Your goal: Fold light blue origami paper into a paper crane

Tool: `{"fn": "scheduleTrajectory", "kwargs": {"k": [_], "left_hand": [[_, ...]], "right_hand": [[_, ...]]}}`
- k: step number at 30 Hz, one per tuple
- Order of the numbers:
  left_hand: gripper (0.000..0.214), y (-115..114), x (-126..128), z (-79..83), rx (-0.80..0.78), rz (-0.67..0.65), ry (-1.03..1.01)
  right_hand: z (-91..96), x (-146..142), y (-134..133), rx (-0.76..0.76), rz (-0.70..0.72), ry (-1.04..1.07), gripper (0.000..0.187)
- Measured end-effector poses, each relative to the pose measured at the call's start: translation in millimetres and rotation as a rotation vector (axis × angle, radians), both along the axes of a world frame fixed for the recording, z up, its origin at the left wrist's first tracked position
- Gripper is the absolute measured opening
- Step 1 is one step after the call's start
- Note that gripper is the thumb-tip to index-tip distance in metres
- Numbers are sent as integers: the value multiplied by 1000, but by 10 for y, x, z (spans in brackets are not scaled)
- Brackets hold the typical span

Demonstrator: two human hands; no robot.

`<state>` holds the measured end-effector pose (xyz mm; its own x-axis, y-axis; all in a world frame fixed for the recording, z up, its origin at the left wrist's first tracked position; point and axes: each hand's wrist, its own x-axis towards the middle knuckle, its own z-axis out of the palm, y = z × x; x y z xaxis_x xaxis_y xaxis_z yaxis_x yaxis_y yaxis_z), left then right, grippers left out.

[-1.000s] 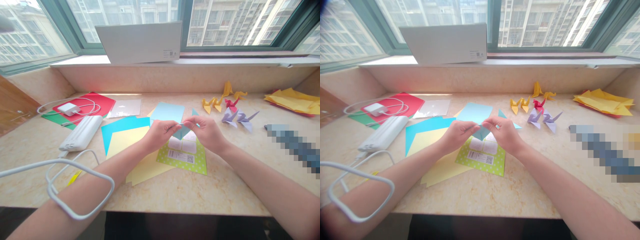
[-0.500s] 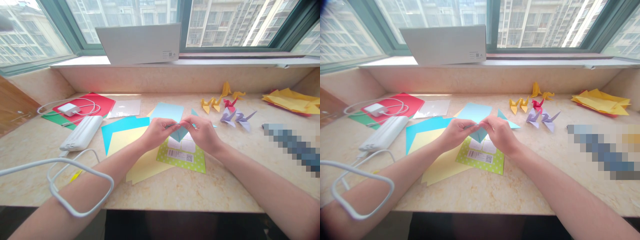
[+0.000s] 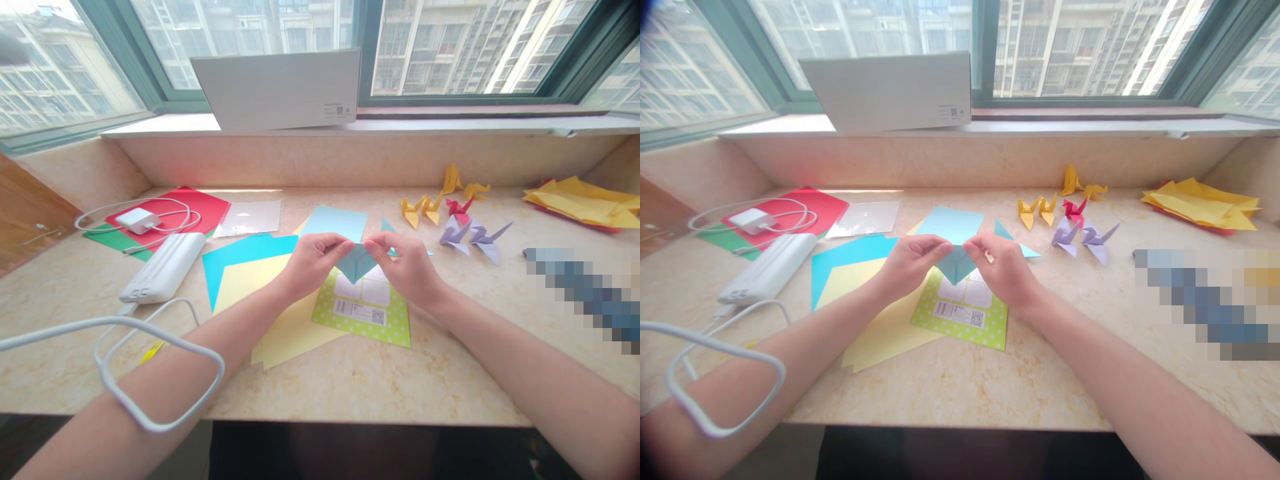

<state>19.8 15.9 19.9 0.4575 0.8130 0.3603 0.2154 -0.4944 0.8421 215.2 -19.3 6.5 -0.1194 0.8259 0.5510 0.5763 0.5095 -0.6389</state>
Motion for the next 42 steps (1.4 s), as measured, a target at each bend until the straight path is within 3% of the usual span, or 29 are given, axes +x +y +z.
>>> {"fn": "scheduleTrajectory", "kwargs": {"k": [7, 15, 18, 22, 25, 29, 33, 37, 42], "left_hand": [[28, -13, -5, -9, 18, -8, 19], [29, -47, 21, 19, -58, 19, -33], [28, -50, 42, 12, -165, 12, -113], [41, -44, 69, -27, -431, -150, -256], [46, -38, 76, -45, -486, -213, -275], [42, -8, 62, -36, -405, -104, -335], [30, 39, 42, -25, -244, 42, -406], [18, 67, 28, -41, -136, 61, -357], [20, 83, 6, -73, -93, 76, -273]], "right_hand": [[43, 19, -32, -123, 47, 82, 20], [87, -15, -62, -129, 34, 105, 21], [72, -22, -58, -121, 0, 127, 22], [63, -12, -50, -106, -62, 167, 24], [58, 2, -35, -130, -67, 206, 24], [68, 34, -22, -185, -28, 285, 22], [116, 45, -61, -358, 124, 221, 17], [144, 19, -117, -484, 231, 152, 16], [163, 31, -113, -559, 339, 290, 29]]}}
